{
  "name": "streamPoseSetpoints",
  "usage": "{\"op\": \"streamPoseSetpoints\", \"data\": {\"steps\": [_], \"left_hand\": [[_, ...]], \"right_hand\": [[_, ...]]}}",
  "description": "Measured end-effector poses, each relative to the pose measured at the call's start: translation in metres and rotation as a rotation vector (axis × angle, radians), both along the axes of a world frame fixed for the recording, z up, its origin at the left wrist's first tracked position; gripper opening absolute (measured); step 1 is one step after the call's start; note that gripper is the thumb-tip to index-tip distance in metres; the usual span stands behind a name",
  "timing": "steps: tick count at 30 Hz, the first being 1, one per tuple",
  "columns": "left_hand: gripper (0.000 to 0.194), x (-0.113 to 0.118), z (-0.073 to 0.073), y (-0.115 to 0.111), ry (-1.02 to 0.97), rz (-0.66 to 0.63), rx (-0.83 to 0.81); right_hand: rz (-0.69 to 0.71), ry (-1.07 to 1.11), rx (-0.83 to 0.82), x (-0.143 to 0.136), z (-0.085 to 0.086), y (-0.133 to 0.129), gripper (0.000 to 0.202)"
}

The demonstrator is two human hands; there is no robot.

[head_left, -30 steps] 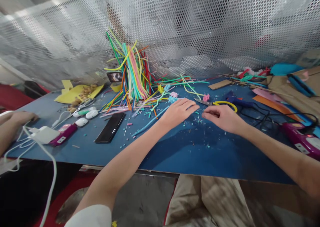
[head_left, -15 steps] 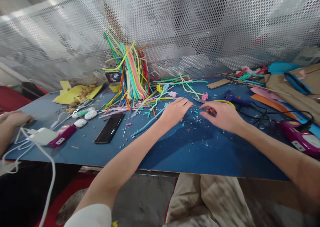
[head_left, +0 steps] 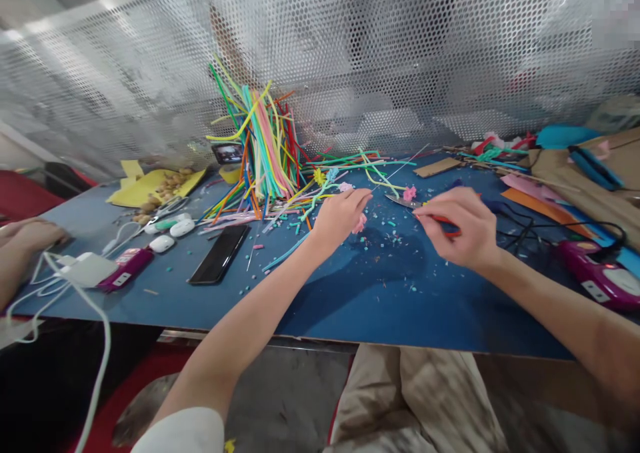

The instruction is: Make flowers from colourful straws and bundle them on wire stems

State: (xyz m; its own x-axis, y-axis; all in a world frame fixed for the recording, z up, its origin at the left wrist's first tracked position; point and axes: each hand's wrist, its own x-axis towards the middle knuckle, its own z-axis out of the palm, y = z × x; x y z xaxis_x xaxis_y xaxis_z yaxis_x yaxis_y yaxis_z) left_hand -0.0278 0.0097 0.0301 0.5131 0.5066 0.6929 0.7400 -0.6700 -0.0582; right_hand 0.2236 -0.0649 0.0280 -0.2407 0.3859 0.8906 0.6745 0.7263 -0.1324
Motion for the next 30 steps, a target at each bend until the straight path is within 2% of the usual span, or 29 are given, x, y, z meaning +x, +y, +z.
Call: {"op": "streamPoseSetpoints", "data": {"steps": [2, 4, 8, 11, 14, 17, 21, 23, 26, 30], "left_hand": [[0.024, 0.001, -0.002, 0.001, -0.031, -0.037, 0.057], [0.023, 0.003, -0.004, 0.0, -0.028, -0.081, 0.103], [0.024, 0.008, -0.008, -0.006, 0.015, -0.144, 0.123], [0.023, 0.013, -0.012, -0.011, 0.013, -0.179, 0.108], [0.022, 0.016, -0.016, -0.013, 0.026, -0.226, 0.135], [0.024, 0.018, -0.02, -0.015, 0.047, -0.273, 0.172], [0.026, 0.023, -0.021, -0.019, 0.068, -0.208, 0.081], [0.028, 0.025, -0.023, -0.018, 0.083, -0.177, 0.012], [0.03, 0.025, -0.026, -0.015, 0.055, -0.215, -0.053], [0.028, 0.02, -0.027, -0.009, -0.005, -0.271, -0.026]], "right_hand": [[0.111, -0.043, -0.17, -0.007, -0.004, -0.002, 0.021], [0.154, 0.028, -0.363, -0.014, -0.009, -0.001, 0.026], [0.26, 0.35, -0.704, -0.022, -0.015, 0.005, 0.033], [0.408, 0.609, -0.853, -0.024, -0.017, 0.011, 0.037], [0.489, 0.742, -0.88, -0.023, -0.019, 0.014, 0.038], [0.466, 0.776, -0.866, -0.022, -0.019, 0.015, 0.035], [0.456, 0.814, -0.886, -0.021, -0.016, 0.015, 0.027], [0.462, 0.822, -0.897, -0.021, -0.016, 0.015, 0.024], [0.485, 0.809, -0.898, -0.021, -0.016, 0.016, 0.024], [0.468, 0.7, -0.895, -0.022, -0.014, 0.013, 0.026]]}}
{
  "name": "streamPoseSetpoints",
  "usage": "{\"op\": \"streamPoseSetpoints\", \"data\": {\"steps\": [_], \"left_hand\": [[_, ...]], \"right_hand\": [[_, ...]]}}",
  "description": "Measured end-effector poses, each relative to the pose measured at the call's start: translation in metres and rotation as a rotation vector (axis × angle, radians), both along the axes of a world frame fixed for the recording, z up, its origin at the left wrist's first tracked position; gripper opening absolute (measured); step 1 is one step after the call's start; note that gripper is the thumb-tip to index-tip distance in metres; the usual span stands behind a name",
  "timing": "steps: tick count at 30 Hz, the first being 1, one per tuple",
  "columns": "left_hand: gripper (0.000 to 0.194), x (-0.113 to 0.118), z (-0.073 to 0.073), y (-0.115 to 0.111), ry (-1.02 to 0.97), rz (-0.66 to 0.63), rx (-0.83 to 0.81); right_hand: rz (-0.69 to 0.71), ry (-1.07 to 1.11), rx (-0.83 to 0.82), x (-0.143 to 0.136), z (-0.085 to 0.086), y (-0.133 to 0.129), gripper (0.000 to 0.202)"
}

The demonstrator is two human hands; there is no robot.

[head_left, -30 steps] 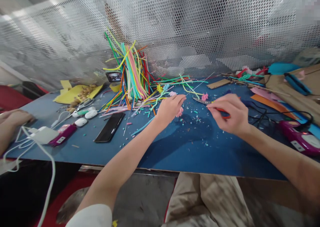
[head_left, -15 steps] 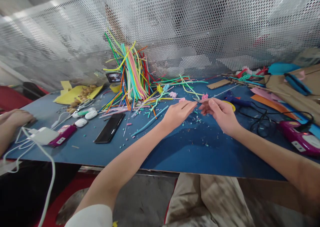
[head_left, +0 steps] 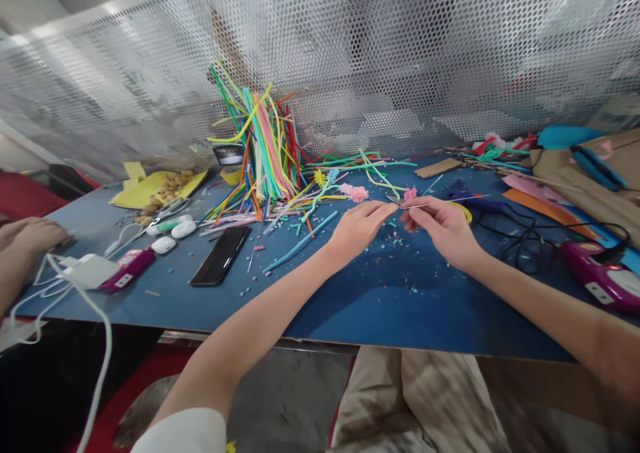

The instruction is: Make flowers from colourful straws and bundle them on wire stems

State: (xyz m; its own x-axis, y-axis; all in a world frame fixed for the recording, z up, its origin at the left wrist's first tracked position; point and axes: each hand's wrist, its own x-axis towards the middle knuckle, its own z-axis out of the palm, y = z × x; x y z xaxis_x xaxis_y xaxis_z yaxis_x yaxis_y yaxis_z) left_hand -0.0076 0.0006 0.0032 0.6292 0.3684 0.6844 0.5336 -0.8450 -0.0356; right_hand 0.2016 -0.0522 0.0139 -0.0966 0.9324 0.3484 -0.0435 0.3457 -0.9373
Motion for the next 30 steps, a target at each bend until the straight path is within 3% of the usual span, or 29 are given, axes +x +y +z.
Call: {"op": "streamPoseSetpoints", "data": {"steps": [3, 9, 15, 21, 30], "left_hand": [[0.027, -0.004, 0.001, 0.002, 0.01, -0.032, 0.033], [0.031, 0.0, 0.003, 0.001, 0.073, 0.016, 0.031], [0.032, 0.005, 0.006, -0.002, 0.1, -0.022, -0.082], [0.027, 0.015, -0.001, -0.005, -0.015, -0.087, -0.302], [0.02, 0.019, -0.005, -0.007, -0.174, -0.107, -0.287]], "right_hand": [[-0.01, -0.039, -0.001, -0.002, 0.002, -0.003, 0.035], [-0.126, -0.048, -0.014, 0.0, -0.004, 0.003, 0.025], [-0.194, 0.005, -0.037, -0.001, -0.005, 0.004, 0.025], [-0.189, -0.029, -0.052, 0.001, -0.008, 0.007, 0.026], [-0.196, -0.1, 0.0, 0.002, -0.011, 0.01, 0.025]]}}
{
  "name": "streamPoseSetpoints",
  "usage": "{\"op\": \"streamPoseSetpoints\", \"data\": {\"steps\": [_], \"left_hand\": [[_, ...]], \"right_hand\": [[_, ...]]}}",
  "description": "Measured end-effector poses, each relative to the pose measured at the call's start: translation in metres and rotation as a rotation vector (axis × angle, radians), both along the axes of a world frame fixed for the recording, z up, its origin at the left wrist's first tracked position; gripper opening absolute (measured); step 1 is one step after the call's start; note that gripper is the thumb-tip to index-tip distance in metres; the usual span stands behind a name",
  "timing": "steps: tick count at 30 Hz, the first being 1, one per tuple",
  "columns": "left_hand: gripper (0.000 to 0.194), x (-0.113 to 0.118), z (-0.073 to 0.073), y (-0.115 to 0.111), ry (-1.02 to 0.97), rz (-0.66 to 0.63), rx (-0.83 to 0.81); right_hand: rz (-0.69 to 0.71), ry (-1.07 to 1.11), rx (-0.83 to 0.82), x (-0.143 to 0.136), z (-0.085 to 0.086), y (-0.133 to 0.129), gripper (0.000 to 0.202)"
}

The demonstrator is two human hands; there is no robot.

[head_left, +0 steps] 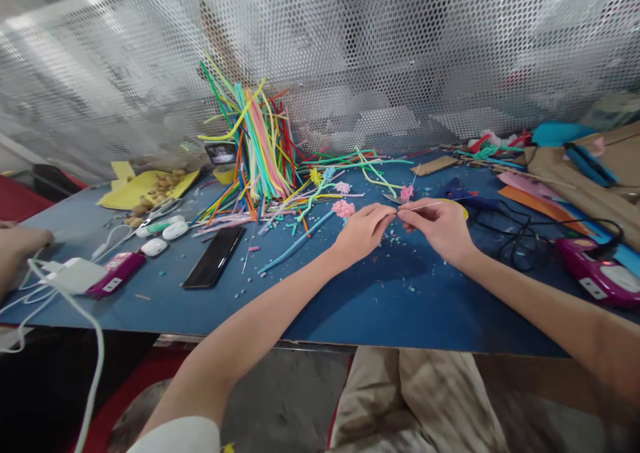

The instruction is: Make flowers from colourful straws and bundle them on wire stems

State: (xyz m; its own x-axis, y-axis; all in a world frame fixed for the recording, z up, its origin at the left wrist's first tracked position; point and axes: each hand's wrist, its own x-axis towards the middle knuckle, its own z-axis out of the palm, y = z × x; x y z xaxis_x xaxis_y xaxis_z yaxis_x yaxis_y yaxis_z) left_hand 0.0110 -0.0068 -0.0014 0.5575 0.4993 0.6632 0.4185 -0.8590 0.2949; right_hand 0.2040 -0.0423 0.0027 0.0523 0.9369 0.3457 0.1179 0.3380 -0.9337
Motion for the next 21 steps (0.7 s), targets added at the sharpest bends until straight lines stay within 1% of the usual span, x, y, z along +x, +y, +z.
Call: {"op": "streamPoseSetpoints", "data": {"steps": [5, 11, 14, 16, 18, 21], "left_hand": [[0.021, -0.001, 0.008, -0.004, -0.04, -0.022, -0.062], [0.021, -0.001, 0.017, -0.009, -0.005, -0.018, -0.084], [0.021, -0.001, 0.017, -0.011, 0.003, -0.022, -0.072], [0.02, -0.003, 0.016, -0.011, -0.007, -0.006, -0.03], [0.018, -0.008, 0.015, -0.008, -0.004, 0.014, 0.064], [0.018, -0.019, 0.013, 0.001, 0.065, 0.021, 0.253]], "right_hand": [[-0.031, -0.068, 0.092, -0.001, 0.002, -0.003, 0.02], [-0.089, -0.274, 0.275, -0.001, 0.002, -0.006, 0.016], [-0.048, -0.327, 0.383, 0.001, 0.004, -0.005, 0.015], [-0.012, -0.352, 0.418, 0.004, 0.005, -0.003, 0.015], [0.029, -0.347, 0.384, 0.008, 0.006, 0.001, 0.015], [0.184, -0.216, 0.197, 0.014, 0.005, 0.006, 0.026]]}}
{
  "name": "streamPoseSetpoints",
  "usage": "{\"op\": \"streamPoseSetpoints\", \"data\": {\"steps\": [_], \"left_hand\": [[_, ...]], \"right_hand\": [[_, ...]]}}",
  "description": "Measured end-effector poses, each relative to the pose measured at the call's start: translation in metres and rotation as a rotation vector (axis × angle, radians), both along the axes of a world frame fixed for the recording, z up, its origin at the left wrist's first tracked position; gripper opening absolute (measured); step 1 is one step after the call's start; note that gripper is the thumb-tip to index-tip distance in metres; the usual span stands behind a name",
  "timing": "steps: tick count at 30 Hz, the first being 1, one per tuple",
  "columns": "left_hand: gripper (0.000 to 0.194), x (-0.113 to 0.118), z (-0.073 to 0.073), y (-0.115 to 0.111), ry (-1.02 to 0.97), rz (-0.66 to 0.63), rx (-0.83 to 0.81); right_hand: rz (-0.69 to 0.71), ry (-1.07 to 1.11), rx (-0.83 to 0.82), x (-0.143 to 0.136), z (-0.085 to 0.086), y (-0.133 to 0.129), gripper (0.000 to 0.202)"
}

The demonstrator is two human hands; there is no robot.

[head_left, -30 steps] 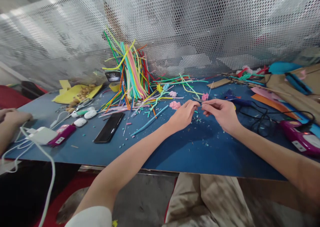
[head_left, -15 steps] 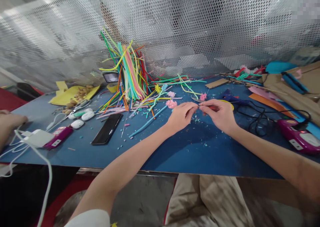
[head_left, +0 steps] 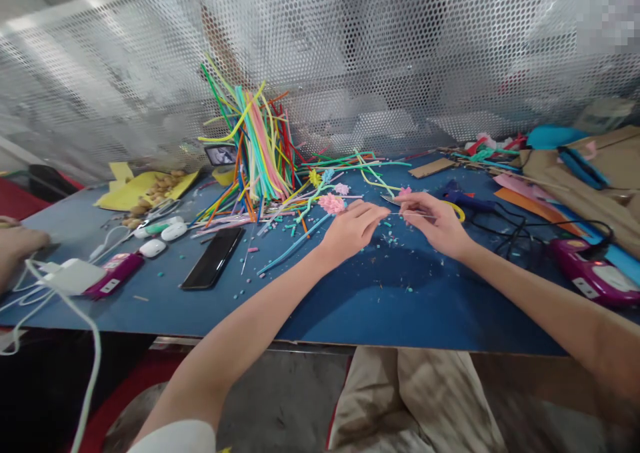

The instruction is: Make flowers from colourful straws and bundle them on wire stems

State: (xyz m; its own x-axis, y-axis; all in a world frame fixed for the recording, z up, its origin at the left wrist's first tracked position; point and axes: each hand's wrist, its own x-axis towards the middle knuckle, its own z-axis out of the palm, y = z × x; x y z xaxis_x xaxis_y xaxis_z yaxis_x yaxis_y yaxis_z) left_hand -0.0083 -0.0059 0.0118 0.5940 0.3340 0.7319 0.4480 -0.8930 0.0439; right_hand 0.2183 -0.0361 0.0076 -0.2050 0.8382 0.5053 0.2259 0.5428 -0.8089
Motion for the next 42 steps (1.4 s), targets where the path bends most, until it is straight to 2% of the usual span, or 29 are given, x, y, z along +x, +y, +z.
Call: {"op": "streamPoseSetpoints", "data": {"steps": [5, 7, 9, 11, 15, 20, 24, 27, 30, 33, 36, 39, 42], "left_hand": [[0.027, -0.014, 0.0, 0.01, 0.146, 0.041, 0.194], [0.029, -0.015, 0.003, 0.008, 0.219, 0.038, 0.256], [0.029, -0.015, 0.007, 0.004, 0.286, 0.017, 0.334], [0.028, -0.014, 0.011, -0.001, 0.337, -0.001, 0.41], [0.028, -0.013, 0.015, -0.003, 0.402, -0.008, 0.468], [0.032, -0.015, 0.015, 0.001, 0.467, -0.012, 0.402], [0.042, -0.016, 0.024, -0.002, 0.519, -0.025, 0.441], [0.052, -0.017, 0.036, -0.008, 0.62, 0.059, 0.51], [0.059, -0.016, 0.043, -0.014, 0.708, 0.19, 0.527], [0.067, -0.014, 0.039, -0.014, 0.654, 0.254, 0.521], [0.074, -0.011, 0.029, -0.01, 0.567, 0.24, 0.505], [0.074, -0.009, 0.023, -0.007, 0.513, 0.22, 0.501], [0.072, -0.01, 0.024, -0.009, 0.513, 0.249, 0.541]], "right_hand": [[0.264, 0.31, -0.432, 0.003, -0.002, 0.004, 0.03], [0.36, 0.442, -0.649, 0.003, -0.001, 0.003, 0.039], [0.443, 0.479, -0.825, 0.006, 0.002, 0.002, 0.048], [0.514, 0.413, -0.897, 0.009, 0.004, 0.0, 0.044], [0.579, 0.248, -0.854, 0.012, 0.008, -0.008, 0.026], [0.489, 0.221, -0.832, 0.008, 0.011, -0.011, 0.024], [0.457, 0.21, -0.885, 0.007, 0.013, -0.011, 0.022], [0.468, 0.31, -0.913, 0.006, 0.014, -0.012, 0.02], [0.466, 0.45, -0.87, 0.004, 0.013, -0.012, 0.014], [0.447, 0.555, -0.806, 0.002, 0.011, -0.012, 0.01], [0.427, 0.606, -0.774, -0.001, 0.009, -0.013, 0.008], [0.433, 0.645, -0.762, -0.005, 0.009, -0.015, 0.008], [0.467, 0.679, -0.785, -0.006, 0.011, -0.018, 0.01]]}}
